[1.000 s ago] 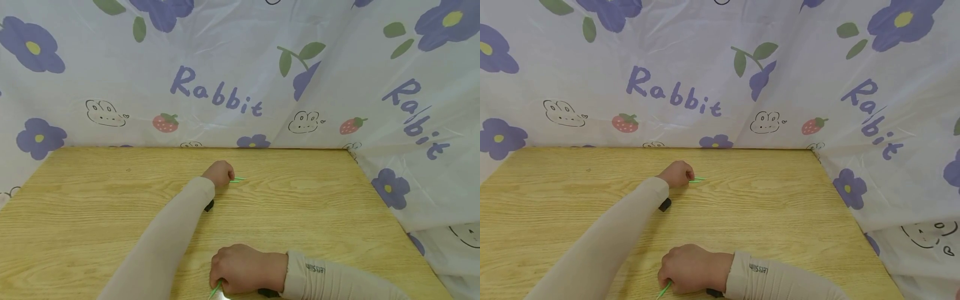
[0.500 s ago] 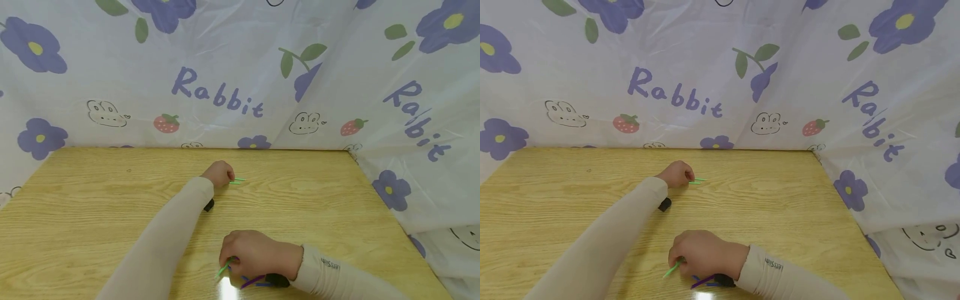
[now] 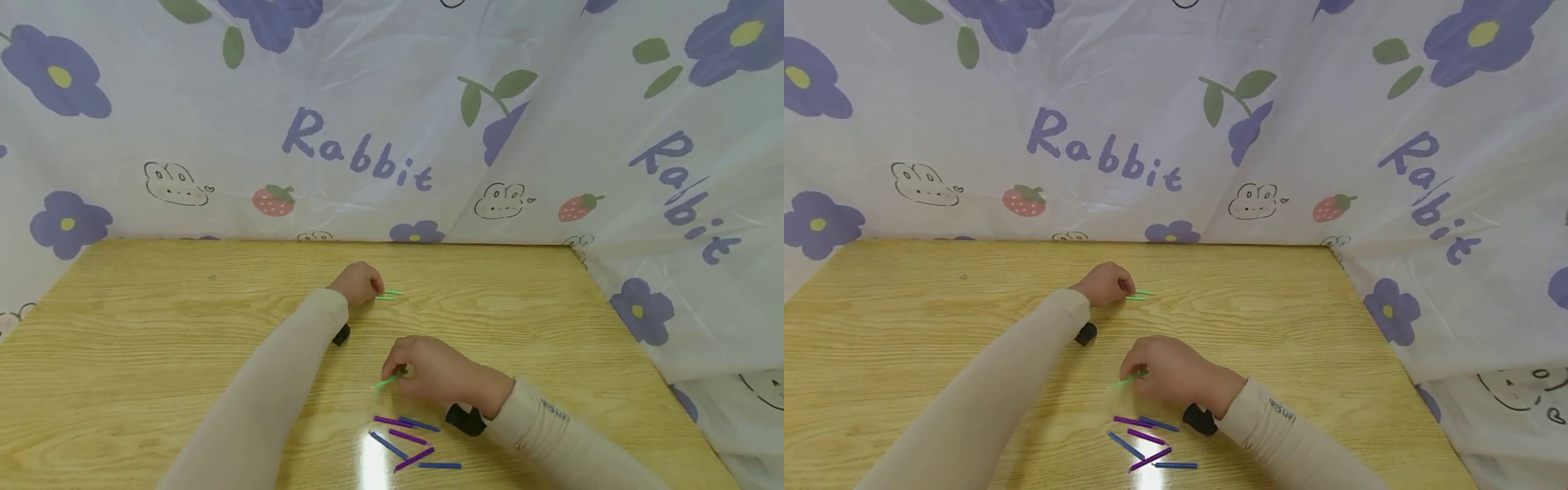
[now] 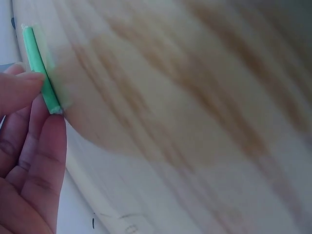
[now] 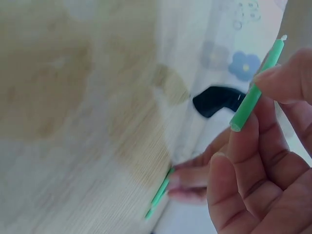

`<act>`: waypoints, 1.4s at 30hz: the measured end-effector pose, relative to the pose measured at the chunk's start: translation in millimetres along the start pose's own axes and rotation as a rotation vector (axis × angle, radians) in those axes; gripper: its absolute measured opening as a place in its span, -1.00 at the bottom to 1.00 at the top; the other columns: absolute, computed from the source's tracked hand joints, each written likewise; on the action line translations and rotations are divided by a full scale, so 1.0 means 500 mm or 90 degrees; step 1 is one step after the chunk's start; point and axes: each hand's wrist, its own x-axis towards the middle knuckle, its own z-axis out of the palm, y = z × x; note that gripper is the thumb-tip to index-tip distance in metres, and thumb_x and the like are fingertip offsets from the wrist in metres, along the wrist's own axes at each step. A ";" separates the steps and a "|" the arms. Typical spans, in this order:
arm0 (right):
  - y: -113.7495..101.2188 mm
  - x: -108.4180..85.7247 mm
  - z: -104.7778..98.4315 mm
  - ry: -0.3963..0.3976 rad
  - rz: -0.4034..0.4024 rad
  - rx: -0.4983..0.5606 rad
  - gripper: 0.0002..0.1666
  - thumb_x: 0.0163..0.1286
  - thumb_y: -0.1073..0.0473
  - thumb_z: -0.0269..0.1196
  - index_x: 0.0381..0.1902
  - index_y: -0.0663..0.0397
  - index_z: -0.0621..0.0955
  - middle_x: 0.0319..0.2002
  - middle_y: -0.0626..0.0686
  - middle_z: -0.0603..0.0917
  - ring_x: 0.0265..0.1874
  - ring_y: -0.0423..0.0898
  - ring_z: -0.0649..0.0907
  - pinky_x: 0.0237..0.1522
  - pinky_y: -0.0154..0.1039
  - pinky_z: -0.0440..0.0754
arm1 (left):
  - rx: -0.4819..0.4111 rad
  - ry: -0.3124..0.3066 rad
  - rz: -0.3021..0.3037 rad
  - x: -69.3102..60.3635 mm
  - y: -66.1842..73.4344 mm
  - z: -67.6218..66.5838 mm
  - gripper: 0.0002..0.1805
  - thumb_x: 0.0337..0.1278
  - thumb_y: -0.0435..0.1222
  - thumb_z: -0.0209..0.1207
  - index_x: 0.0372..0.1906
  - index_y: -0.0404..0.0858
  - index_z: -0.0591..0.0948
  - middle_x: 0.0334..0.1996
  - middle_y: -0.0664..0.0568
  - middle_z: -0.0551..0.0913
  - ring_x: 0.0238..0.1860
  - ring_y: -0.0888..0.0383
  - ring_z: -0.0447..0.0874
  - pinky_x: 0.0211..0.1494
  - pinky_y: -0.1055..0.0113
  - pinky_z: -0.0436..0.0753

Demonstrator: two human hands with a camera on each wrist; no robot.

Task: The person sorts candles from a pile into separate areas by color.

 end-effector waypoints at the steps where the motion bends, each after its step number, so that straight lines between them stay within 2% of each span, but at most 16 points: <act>1: 0.005 0.002 -0.003 0.009 0.005 0.005 -0.76 0.19 0.43 0.23 -0.28 0.04 0.72 -0.27 -0.15 0.64 -0.27 -0.26 0.58 -0.14 -0.32 0.58 | 0.000 -0.001 -0.001 0.001 -0.001 0.000 -0.79 0.18 -0.53 0.12 -0.33 -0.25 0.73 -0.25 -0.03 0.70 -0.17 0.05 0.61 -0.15 0.24 0.59; 7: 0.035 0.020 -0.018 0.058 0.053 0.015 -0.79 0.22 0.43 0.21 -0.29 0.10 0.71 -0.28 -0.07 0.64 -0.26 -0.14 0.57 -0.18 -0.28 0.57 | -0.006 -0.005 -0.013 0.007 -0.002 0.001 -0.84 0.17 -0.50 0.17 -0.31 -0.25 0.73 -0.23 -0.04 0.70 -0.17 0.07 0.59 -0.14 0.27 0.58; 13: 0.054 0.047 -0.032 0.086 0.107 0.009 -0.79 0.24 0.41 0.22 -0.26 0.07 0.71 -0.26 -0.07 0.65 -0.29 -0.18 0.55 -0.21 -0.28 0.55 | -0.008 -0.009 -0.019 0.005 -0.001 -0.003 -0.81 0.13 -0.53 0.15 -0.31 -0.26 0.73 -0.21 -0.04 0.70 -0.17 0.07 0.58 -0.13 0.27 0.58; 22: 0.078 0.082 -0.048 0.106 0.147 0.027 -0.78 0.24 0.41 0.21 -0.22 0.11 0.71 -0.23 0.00 0.68 -0.30 -0.17 0.55 -0.19 -0.27 0.54 | -0.007 -0.008 -0.014 0.004 -0.004 -0.005 -0.78 0.05 -0.57 0.16 -0.30 -0.27 0.73 -0.23 -0.03 0.71 -0.18 0.07 0.57 -0.12 0.27 0.57; 33: 0.106 0.117 -0.061 0.116 0.237 0.072 -0.79 0.27 0.39 0.23 -0.17 0.13 0.70 -0.20 0.02 0.70 -0.31 -0.15 0.56 -0.21 -0.26 0.54 | -0.006 -0.012 -0.002 0.002 -0.006 -0.006 -0.79 0.11 -0.55 0.14 -0.28 -0.29 0.72 -0.23 -0.04 0.71 -0.15 0.04 0.60 -0.08 0.23 0.58; 42: 0.136 0.136 -0.069 0.115 0.266 0.059 -0.78 0.24 0.38 0.24 -0.17 0.14 0.71 -0.25 0.00 0.70 -0.30 -0.13 0.56 -0.23 -0.25 0.53 | 0.000 0.000 -0.001 -0.002 -0.002 -0.006 -0.85 0.16 -0.50 0.17 -0.31 -0.28 0.73 -0.24 -0.05 0.71 -0.14 0.04 0.60 -0.05 0.21 0.57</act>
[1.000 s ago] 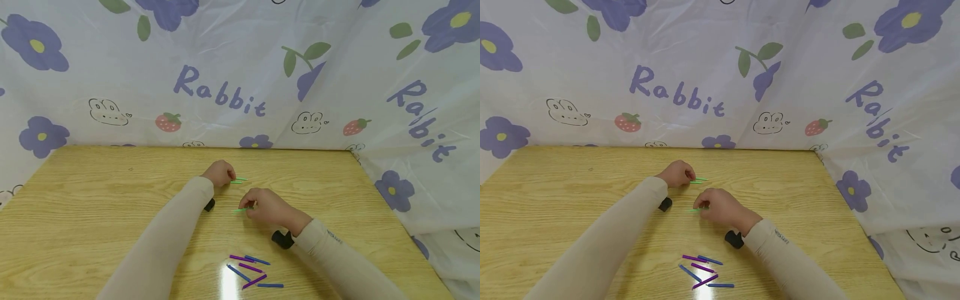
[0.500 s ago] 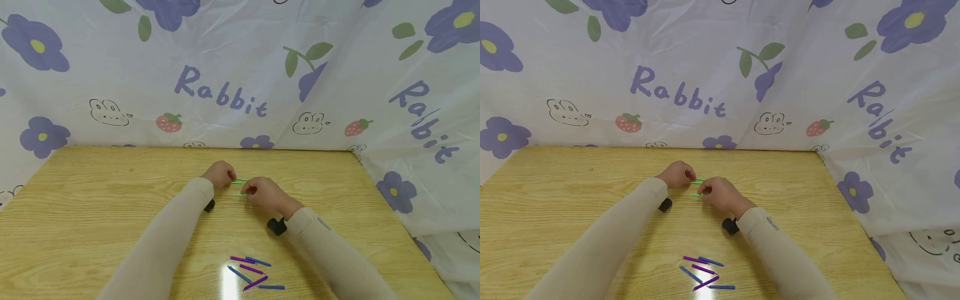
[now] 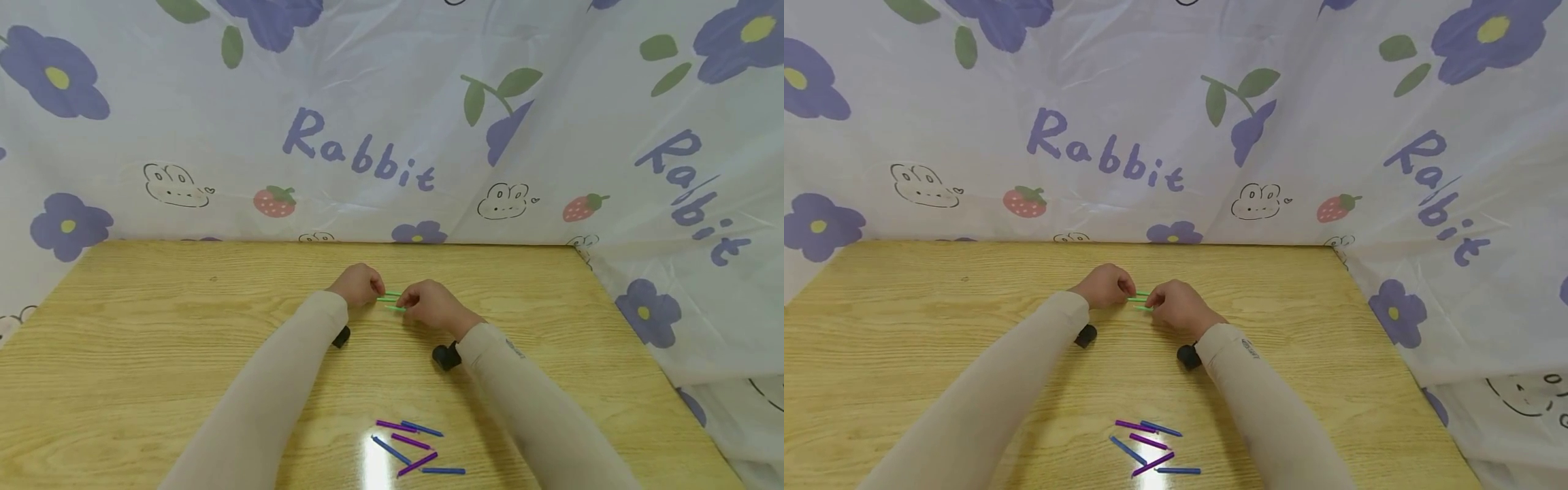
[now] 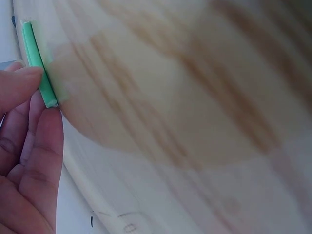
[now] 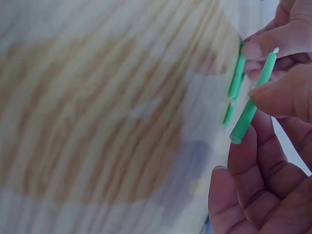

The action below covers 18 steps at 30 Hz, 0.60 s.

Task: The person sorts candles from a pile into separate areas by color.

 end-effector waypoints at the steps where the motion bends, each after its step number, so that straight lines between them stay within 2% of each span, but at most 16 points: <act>1: 0.002 0.003 0.000 -0.002 -0.001 -0.005 -0.78 0.24 0.38 0.24 -0.17 0.14 0.72 -0.25 0.00 0.70 -0.31 -0.13 0.56 -0.24 -0.26 0.53 | -0.001 0.000 -0.002 0.000 0.001 0.000 -0.85 0.16 -0.49 0.17 -0.31 -0.28 0.73 -0.24 -0.04 0.71 -0.15 0.04 0.60 -0.05 0.22 0.57; 8: 0.008 0.022 0.009 0.013 -0.001 -0.034 -0.80 0.19 0.39 0.27 -0.22 0.14 0.73 -0.30 -0.01 0.70 -0.37 -0.15 0.55 -0.27 -0.30 0.53 | 0.002 0.000 -0.007 0.001 0.001 -0.001 -0.84 0.15 -0.51 0.16 -0.33 -0.28 0.72 -0.26 -0.04 0.71 -0.16 0.04 0.59 -0.04 0.22 0.57; 18: -0.001 0.037 0.019 0.016 -0.002 -0.073 -0.80 0.17 0.39 0.29 -0.23 0.13 0.73 -0.26 0.02 0.71 -0.31 -0.14 0.59 -0.17 -0.24 0.57 | -0.004 0.000 -0.017 -0.003 0.006 -0.003 -0.82 0.15 -0.53 0.14 -0.34 -0.28 0.72 -0.23 -0.05 0.70 -0.10 0.01 0.60 0.00 0.18 0.56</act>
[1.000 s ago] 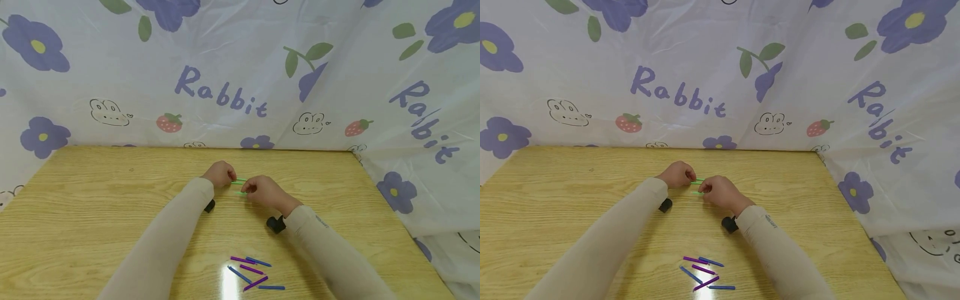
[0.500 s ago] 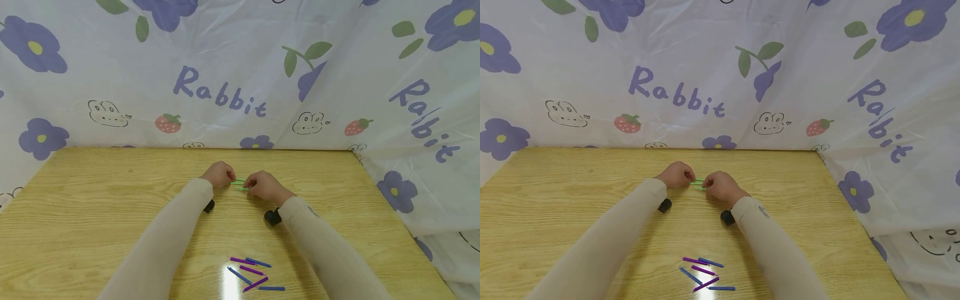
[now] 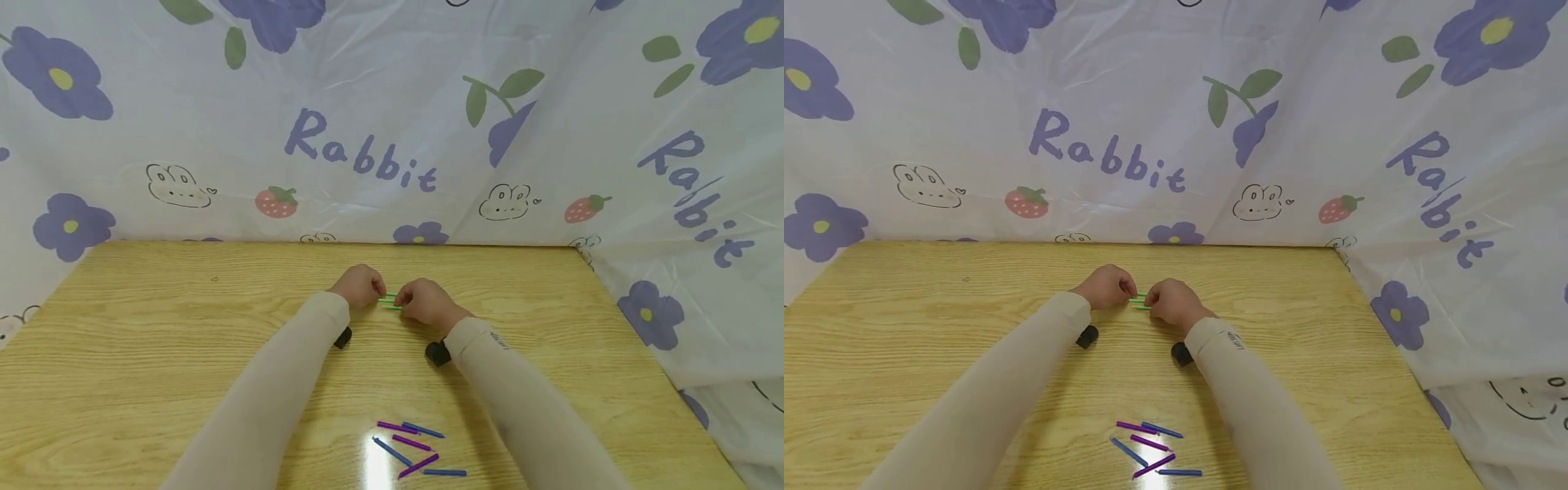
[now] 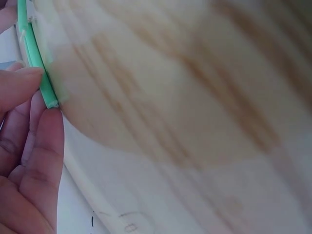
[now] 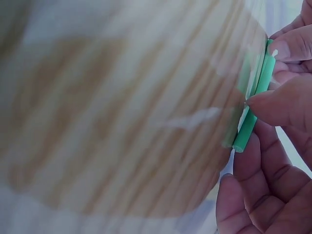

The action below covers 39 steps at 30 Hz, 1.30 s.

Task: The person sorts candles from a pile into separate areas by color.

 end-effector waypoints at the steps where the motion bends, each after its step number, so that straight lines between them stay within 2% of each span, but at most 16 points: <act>1: -0.001 0.001 0.000 -0.001 0.001 0.000 -0.79 0.17 0.40 0.29 -0.23 0.13 0.73 -0.25 0.02 0.72 -0.31 -0.14 0.60 -0.17 -0.24 0.58 | 0.000 0.000 0.000 0.000 0.000 0.000 -0.82 0.15 -0.53 0.14 -0.34 -0.28 0.72 -0.23 -0.06 0.70 -0.09 0.01 0.60 0.01 0.18 0.56; 7: -0.006 0.003 -0.003 -0.006 0.005 0.006 -0.77 0.15 0.41 0.29 -0.23 0.13 0.73 -0.26 0.02 0.72 -0.31 -0.13 0.61 -0.16 -0.23 0.58 | -0.004 0.001 0.000 -0.002 0.002 -0.001 -0.81 0.14 -0.54 0.13 -0.34 -0.28 0.72 -0.23 -0.06 0.70 -0.08 0.00 0.60 0.01 0.16 0.57; 15: -0.014 0.005 -0.008 -0.020 0.034 0.023 -0.78 0.17 0.41 0.27 -0.22 0.15 0.73 -0.29 0.00 0.71 -0.31 -0.13 0.58 -0.17 -0.24 0.57 | 0.003 0.000 0.005 -0.006 0.008 -0.006 -0.81 0.13 -0.55 0.12 -0.35 -0.29 0.72 -0.23 -0.06 0.70 -0.05 -0.01 0.60 0.06 0.16 0.55; 26: -0.010 0.016 -0.008 -0.024 0.042 0.000 -0.78 0.22 0.40 0.25 -0.21 0.12 0.74 -0.23 0.02 0.73 -0.13 -0.05 0.64 -0.04 -0.17 0.59 | 0.006 -0.004 0.004 -0.001 0.006 -0.004 -0.82 0.15 -0.53 0.15 -0.35 -0.28 0.72 -0.23 -0.05 0.70 -0.04 -0.01 0.60 0.05 0.16 0.56; 39: -0.008 0.007 -0.012 -0.012 0.032 0.020 -0.74 0.20 0.45 0.21 -0.20 0.14 0.72 -0.22 0.04 0.72 -0.17 -0.06 0.64 -0.10 -0.19 0.60 | 0.021 0.003 0.041 0.009 -0.006 0.002 -0.84 0.18 -0.50 0.16 -0.39 -0.25 0.70 -0.31 -0.01 0.69 -0.20 0.07 0.59 -0.09 0.22 0.58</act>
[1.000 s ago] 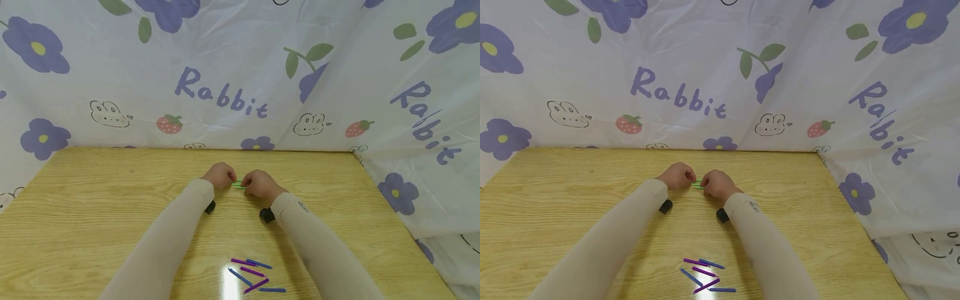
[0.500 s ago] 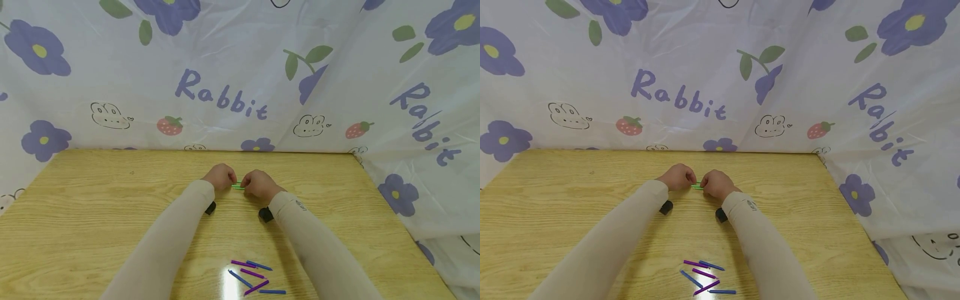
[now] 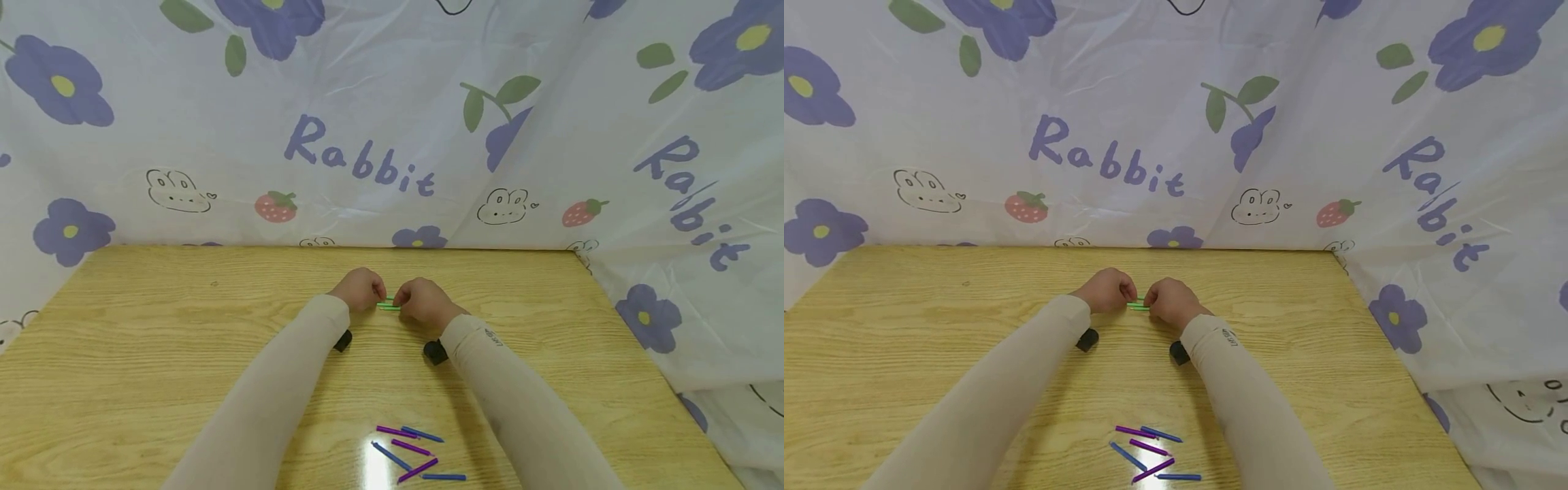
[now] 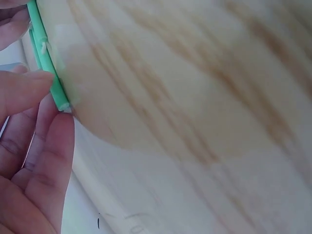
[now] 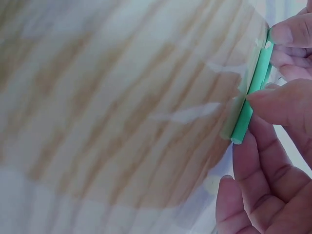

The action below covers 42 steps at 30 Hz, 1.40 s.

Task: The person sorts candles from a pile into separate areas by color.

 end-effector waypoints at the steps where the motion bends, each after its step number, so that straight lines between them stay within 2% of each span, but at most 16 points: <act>1: 0.001 -0.001 0.001 0.002 -0.004 0.002 -0.74 0.19 0.45 0.22 -0.20 0.15 0.72 -0.21 0.04 0.72 -0.17 -0.06 0.64 -0.10 -0.19 0.60 | -0.002 0.002 0.001 -0.001 0.000 0.000 -0.84 0.18 -0.49 0.16 -0.40 -0.25 0.70 -0.31 0.00 0.68 -0.21 0.08 0.59 -0.10 0.23 0.58; 6: 0.001 -0.007 0.000 0.010 -0.013 0.008 -0.74 0.20 0.41 0.24 -0.16 0.14 0.71 -0.19 0.03 0.71 -0.16 -0.05 0.64 -0.09 -0.17 0.60 | -0.037 0.009 0.007 -0.010 0.003 -0.009 -0.87 0.16 -0.49 0.18 -0.37 -0.27 0.70 -0.31 -0.01 0.67 -0.22 0.08 0.57 -0.11 0.24 0.57; 9: 0.000 -0.013 -0.001 0.018 -0.020 0.002 -0.76 0.27 0.35 0.23 -0.12 0.12 0.70 -0.18 0.02 0.70 -0.16 -0.06 0.64 -0.08 -0.16 0.59 | -0.088 0.007 0.005 -0.018 0.003 -0.017 -0.87 0.14 -0.52 0.17 -0.30 -0.32 0.70 -0.30 -0.05 0.67 -0.24 0.07 0.57 -0.17 0.25 0.58; 14: -0.003 -0.025 -0.008 0.036 -0.041 0.009 -0.78 0.36 0.28 0.19 -0.08 0.13 0.69 -0.15 0.04 0.69 -0.18 -0.07 0.62 -0.10 -0.16 0.58 | -0.156 0.005 0.010 -0.033 0.005 -0.031 -0.80 0.11 -0.55 0.14 -0.18 -0.39 0.68 -0.24 -0.13 0.68 -0.19 0.03 0.59 -0.11 0.22 0.59; 23: -0.003 -0.048 -0.020 0.049 -0.039 0.041 -0.75 0.37 0.25 0.20 -0.02 0.12 0.67 -0.03 0.05 0.66 -0.11 -0.04 0.62 -0.07 -0.14 0.59 | -0.182 0.010 0.029 -0.067 0.021 -0.058 -0.79 0.13 -0.52 0.17 -0.11 -0.42 0.65 -0.18 -0.20 0.67 -0.15 0.00 0.59 -0.06 0.18 0.58; 31: 0.001 -0.083 -0.024 0.045 -0.045 0.124 -0.74 0.33 0.30 0.24 -0.03 0.24 0.65 -0.09 0.11 0.66 -0.14 -0.02 0.61 -0.06 -0.14 0.58 | -0.254 0.012 0.015 -0.112 0.031 -0.058 -0.76 0.16 -0.47 0.22 -0.05 -0.40 0.63 -0.14 -0.16 0.66 -0.17 0.07 0.60 -0.08 0.21 0.59; 38: -0.001 -0.125 -0.026 0.022 -0.032 0.205 -0.71 0.35 0.29 0.23 0.02 0.26 0.63 -0.04 0.17 0.66 -0.11 -0.04 0.63 -0.06 -0.15 0.59 | -0.307 0.005 -0.001 -0.155 0.050 -0.056 -0.74 0.16 -0.45 0.21 -0.04 -0.41 0.61 -0.17 -0.12 0.65 -0.17 0.07 0.58 0.02 0.01 0.56; 42: -0.002 -0.148 -0.022 0.015 -0.023 0.223 -0.71 0.35 0.27 0.24 0.02 0.23 0.63 -0.03 0.14 0.66 -0.10 -0.07 0.63 -0.05 -0.15 0.60 | -0.328 0.002 -0.019 -0.177 0.058 -0.047 -0.74 0.16 -0.43 0.23 -0.03 -0.38 0.61 -0.20 -0.06 0.66 -0.17 0.09 0.58 0.03 0.04 0.57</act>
